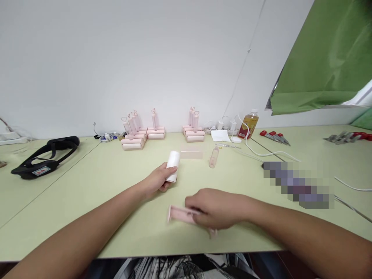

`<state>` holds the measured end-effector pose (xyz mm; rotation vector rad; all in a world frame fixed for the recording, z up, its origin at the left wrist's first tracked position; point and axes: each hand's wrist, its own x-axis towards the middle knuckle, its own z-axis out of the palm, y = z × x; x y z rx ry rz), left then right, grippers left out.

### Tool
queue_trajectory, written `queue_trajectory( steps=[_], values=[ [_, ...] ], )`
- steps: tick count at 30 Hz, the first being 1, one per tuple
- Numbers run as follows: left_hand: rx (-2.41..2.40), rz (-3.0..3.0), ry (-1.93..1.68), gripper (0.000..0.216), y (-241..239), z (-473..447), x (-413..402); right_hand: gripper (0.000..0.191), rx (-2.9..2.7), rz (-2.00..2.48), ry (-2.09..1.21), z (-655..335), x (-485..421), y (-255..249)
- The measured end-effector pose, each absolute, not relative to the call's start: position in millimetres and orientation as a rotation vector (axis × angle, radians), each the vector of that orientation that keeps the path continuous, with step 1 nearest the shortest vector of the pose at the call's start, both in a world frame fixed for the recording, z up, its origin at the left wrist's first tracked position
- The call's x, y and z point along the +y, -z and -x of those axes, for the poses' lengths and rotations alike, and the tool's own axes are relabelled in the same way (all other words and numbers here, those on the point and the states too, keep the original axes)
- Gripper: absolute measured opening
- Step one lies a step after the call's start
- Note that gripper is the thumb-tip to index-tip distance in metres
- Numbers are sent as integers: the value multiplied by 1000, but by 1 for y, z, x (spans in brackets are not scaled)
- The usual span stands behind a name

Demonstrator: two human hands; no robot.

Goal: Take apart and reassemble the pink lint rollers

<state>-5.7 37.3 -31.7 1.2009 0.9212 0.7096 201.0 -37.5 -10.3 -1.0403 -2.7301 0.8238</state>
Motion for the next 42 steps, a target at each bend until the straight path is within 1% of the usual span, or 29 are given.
queue_trajectory(
  steps=[2,3,4,6,7,8,10,11,15,18,23,27,31,34,36,42],
  values=[
    [908,-1175,-765,29,30,5,37,5,-2342,1152,-1158,-205,-21,13],
    [904,-1160,-789,28,29,5,37,11,-2109,1171,-1307,-207,-14,14],
    [903,-1145,-806,28,28,5,37,22,-1901,1178,-1423,-208,-8,15],
    [901,-1113,-818,27,25,5,38,42,-1606,1181,-1539,-209,1,16],
    [898,-1096,-823,27,24,5,38,46,-1519,1177,-1558,-208,3,17],
    [891,-1076,-826,28,23,5,38,45,-1458,1173,-1551,-208,5,18],
    [871,-1042,-836,30,23,4,37,31,-1364,1178,-1497,-206,7,22],
    [857,-1034,-844,30,23,2,36,29,-1321,1198,-1459,-204,7,24],
    [788,-1067,-852,35,26,-3,32,43,-1234,1318,-1289,-199,9,30],
    [753,-1091,-822,37,27,-6,29,50,-1222,1319,-1257,-198,12,33],
    [745,-1131,-747,38,31,-6,28,50,-1243,1312,-1415,-201,19,38],
    [756,-1145,-752,37,34,-5,30,54,-1134,1266,-1538,-204,22,39],
    [800,-1135,-802,36,36,-4,34,37,-1069,1193,-1642,-207,23,35],
    [828,-1144,-810,36,35,-3,35,26,-1119,1148,-1726,-208,24,33],
    [840,-1149,-810,35,35,-3,35,24,-1173,1140,-1788,-210,24,33],
    [855,-1155,-804,35,36,-3,36,28,-1257,1121,-2010,-215,22,30]
  ],
)
